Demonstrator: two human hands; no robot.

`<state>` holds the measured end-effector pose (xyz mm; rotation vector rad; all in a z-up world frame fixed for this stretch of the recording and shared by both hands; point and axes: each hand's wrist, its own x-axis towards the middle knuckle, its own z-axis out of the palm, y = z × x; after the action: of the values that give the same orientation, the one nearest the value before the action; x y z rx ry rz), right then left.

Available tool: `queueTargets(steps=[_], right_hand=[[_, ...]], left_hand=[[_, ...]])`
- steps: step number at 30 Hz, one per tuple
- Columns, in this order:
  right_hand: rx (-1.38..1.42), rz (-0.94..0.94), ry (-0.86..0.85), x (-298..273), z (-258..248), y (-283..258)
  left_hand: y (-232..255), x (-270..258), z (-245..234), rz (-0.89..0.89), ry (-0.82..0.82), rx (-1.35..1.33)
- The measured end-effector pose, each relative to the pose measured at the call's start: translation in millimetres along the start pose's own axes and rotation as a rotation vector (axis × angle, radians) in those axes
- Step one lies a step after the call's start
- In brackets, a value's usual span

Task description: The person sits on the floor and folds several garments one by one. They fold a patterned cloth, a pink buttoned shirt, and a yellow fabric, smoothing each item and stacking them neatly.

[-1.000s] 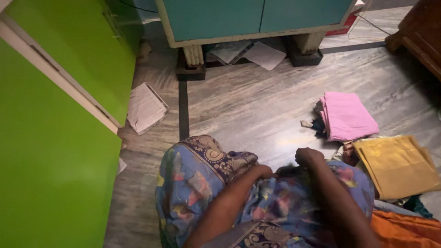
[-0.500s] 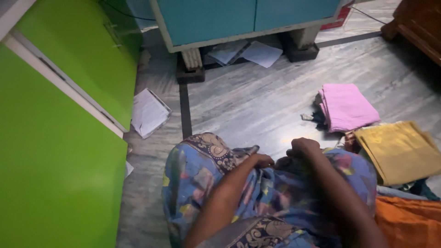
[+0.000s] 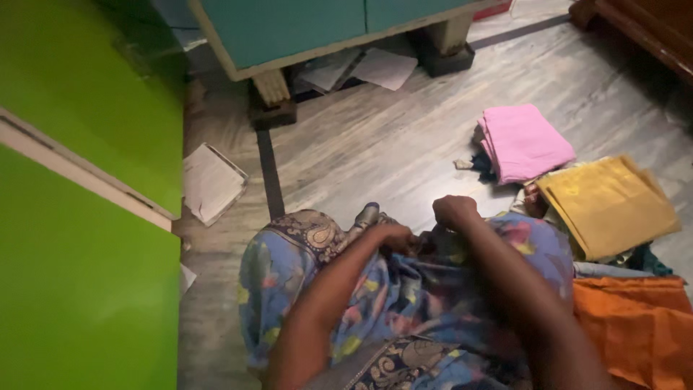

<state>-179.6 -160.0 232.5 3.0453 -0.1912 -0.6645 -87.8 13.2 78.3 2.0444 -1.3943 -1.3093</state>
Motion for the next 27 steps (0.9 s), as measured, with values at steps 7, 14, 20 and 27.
queueTargets(steps=[7,14,20,27], right_hand=[[0.068,0.038,-0.055,25.4,-10.1,26.1],[0.200,0.086,0.112,59.0,-17.2,132.7],[0.240,0.519,0.296,32.7,30.4,252.2],[0.241,0.530,0.501,-9.1,100.0,276.5]], left_hand=[[-10.1,13.7,13.6,-0.197,0.632,0.335],[-35.8,15.2,23.0,-0.214,0.589,0.357],[-33.8,28.6,50.3,-0.129,0.640,0.483],[-35.9,41.7,62.5,-0.093,0.654,0.578]])
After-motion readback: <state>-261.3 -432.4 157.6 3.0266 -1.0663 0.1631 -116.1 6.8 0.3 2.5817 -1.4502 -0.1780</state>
